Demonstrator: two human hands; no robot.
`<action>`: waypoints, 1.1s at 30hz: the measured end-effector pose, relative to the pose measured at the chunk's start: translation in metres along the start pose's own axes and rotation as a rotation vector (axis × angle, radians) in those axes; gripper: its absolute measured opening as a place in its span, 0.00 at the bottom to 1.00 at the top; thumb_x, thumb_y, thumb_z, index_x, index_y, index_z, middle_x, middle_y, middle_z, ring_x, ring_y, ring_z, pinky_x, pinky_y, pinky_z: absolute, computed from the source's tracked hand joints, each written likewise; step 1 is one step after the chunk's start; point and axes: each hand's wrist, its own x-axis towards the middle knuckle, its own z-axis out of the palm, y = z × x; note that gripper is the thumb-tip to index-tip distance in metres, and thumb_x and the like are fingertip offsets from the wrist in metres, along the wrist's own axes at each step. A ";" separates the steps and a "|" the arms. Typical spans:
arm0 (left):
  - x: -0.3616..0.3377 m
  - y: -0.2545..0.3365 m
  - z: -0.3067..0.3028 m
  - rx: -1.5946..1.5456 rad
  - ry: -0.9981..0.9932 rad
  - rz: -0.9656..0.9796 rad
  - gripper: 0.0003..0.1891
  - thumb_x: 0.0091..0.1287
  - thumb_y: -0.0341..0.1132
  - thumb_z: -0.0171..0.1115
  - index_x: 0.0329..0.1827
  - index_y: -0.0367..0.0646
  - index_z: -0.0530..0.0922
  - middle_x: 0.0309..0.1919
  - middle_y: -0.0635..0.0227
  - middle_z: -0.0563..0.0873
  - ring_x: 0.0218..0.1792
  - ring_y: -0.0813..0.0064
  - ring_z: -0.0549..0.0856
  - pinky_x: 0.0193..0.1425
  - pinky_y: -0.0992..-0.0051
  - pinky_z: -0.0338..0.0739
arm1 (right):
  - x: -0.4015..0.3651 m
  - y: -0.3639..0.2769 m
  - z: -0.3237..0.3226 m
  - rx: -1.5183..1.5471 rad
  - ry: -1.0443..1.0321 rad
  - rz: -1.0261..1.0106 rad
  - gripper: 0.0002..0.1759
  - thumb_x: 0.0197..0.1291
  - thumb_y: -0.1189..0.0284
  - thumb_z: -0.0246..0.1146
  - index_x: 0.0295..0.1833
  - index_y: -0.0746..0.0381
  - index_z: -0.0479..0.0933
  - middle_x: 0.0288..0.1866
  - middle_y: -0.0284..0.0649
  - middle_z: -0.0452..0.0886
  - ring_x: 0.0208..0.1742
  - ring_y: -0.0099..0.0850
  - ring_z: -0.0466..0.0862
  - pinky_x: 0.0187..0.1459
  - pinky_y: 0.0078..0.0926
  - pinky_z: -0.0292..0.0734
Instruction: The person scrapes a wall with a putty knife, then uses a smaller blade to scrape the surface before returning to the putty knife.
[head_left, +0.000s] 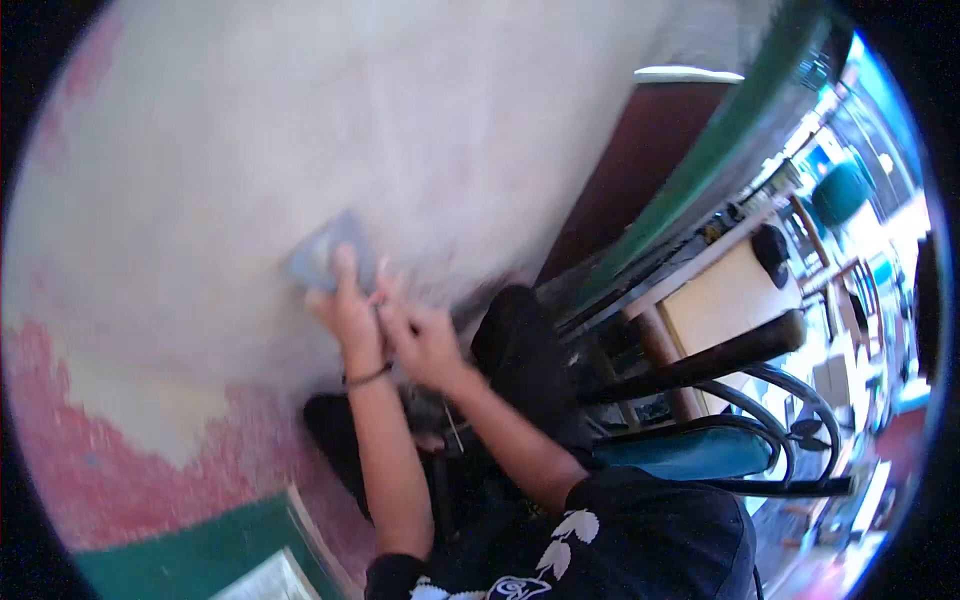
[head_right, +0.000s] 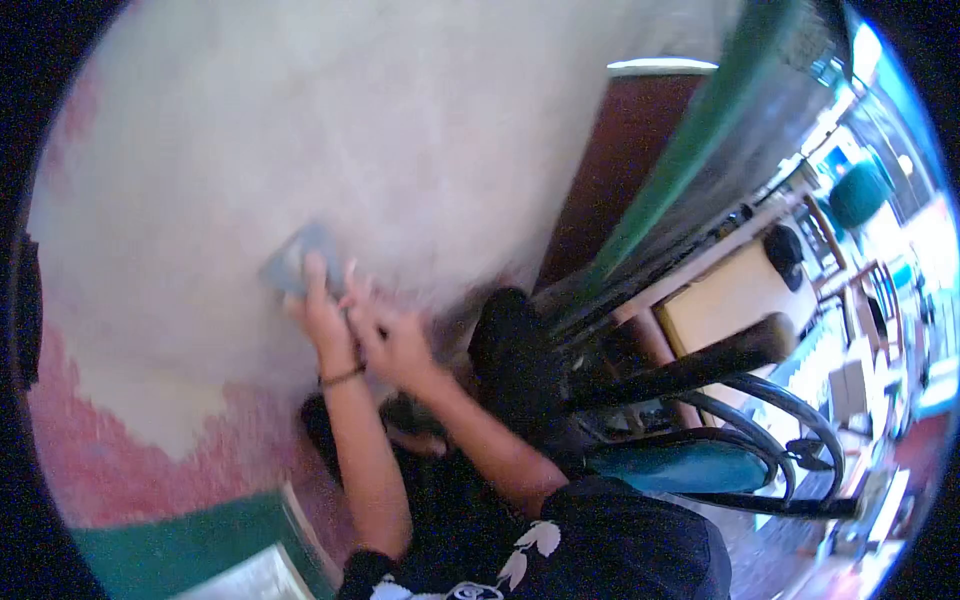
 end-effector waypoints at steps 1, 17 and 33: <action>-0.005 -0.002 -0.001 -0.092 -0.004 -0.043 0.14 0.71 0.39 0.67 0.49 0.35 0.80 0.42 0.66 0.85 0.37 0.75 0.83 0.33 0.74 0.79 | -0.006 0.008 -0.002 -0.005 -0.027 0.017 0.18 0.72 0.71 0.58 0.62 0.67 0.79 0.47 0.49 0.88 0.50 0.37 0.87 0.55 0.34 0.78; -0.064 -0.160 -0.085 -0.080 0.294 -0.429 0.24 0.73 0.52 0.63 0.55 0.36 0.76 0.43 0.61 0.83 0.38 0.71 0.83 0.48 0.71 0.80 | -0.025 0.085 -0.093 -0.228 -0.520 0.166 0.20 0.66 0.69 0.64 0.62 0.61 0.80 0.47 0.51 0.88 0.45 0.38 0.90 0.50 0.33 0.82; -0.113 -0.171 -0.116 -0.235 0.025 -0.550 0.12 0.72 0.35 0.66 0.54 0.41 0.80 0.40 0.74 0.81 0.44 0.78 0.81 0.48 0.73 0.77 | -0.005 0.026 -0.080 -0.219 -0.166 0.370 0.15 0.50 0.71 0.80 0.40 0.69 0.85 0.26 0.35 0.84 0.27 0.19 0.81 0.33 0.21 0.78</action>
